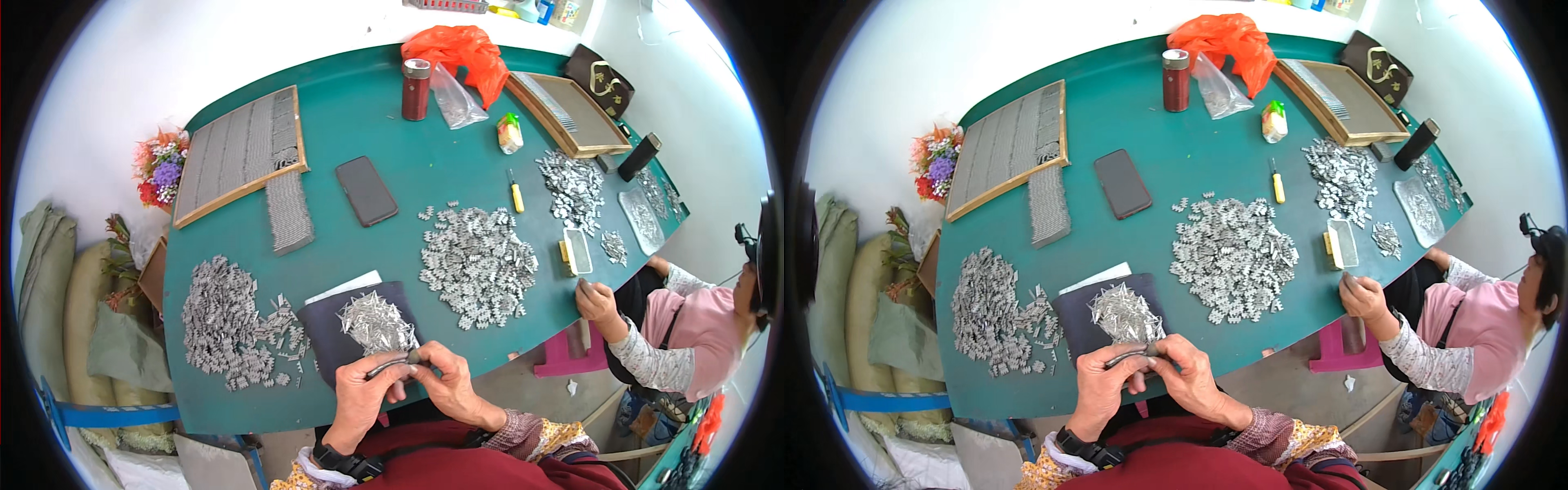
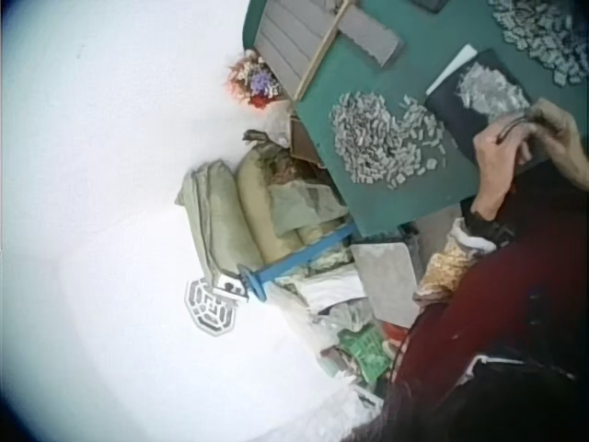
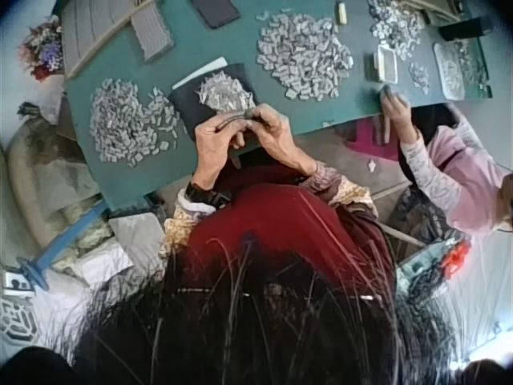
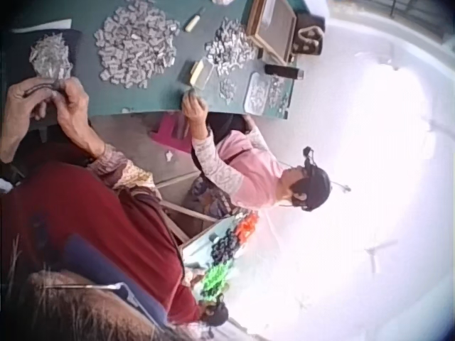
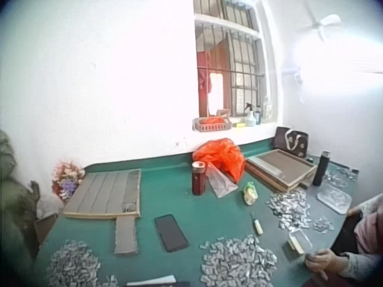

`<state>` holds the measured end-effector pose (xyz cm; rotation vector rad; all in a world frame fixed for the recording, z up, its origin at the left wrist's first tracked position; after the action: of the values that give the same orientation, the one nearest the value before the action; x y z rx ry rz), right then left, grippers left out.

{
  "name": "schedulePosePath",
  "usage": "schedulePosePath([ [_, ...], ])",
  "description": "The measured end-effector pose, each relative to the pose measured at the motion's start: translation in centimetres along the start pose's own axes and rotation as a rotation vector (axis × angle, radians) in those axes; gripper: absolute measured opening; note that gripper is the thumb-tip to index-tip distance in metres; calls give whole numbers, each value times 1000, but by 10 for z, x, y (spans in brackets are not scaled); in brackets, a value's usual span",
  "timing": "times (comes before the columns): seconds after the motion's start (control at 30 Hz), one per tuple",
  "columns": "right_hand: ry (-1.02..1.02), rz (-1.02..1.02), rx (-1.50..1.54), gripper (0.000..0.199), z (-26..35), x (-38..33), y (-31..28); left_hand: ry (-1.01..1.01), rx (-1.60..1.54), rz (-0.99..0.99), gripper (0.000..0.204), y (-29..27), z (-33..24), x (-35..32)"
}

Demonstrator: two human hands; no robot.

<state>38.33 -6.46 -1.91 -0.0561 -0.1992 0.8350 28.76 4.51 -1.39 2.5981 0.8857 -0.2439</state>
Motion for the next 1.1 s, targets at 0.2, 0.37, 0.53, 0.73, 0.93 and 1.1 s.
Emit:
schedulePosePath([
  [0.2, -280, -140, -839, 15, 10, 13, -62, -25, -38, -21, 16, -7, 11, 6],
  [0.37, -342, -76, -1092, 12, -4, 18, -74, -94, -99, 46, 18, -2, 16, 9],
  [0.53, -308, -97, -1054, 10, -10, 29, -80, -88, -133, 43, 15, -3, 14, 8],
  [0.73, 167, -138, -349, 9, -19, 28, -81, -109, -144, 80, 11, -1, 14, 10],
  [0.93, 201, -101, -106, 8, -6, 19, -55, -87, -92, 104, 11, 9, 12, 12],
  [1.1, 54, -17, -248, 8, 24, 18, -39, -53, -46, 128, 11, 15, 9, 11],
])
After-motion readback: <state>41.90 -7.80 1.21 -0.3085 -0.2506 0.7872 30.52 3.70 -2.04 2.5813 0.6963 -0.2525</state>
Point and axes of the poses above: each hand's wrist, its own x-axis towards the middle knuckle, its own y-axis out of the palm, z = x × y, the point moved 7 cm from there along x, towards the middle knuckle, and after that the axes turned 1 degree about -y, right-handed, at the moved point
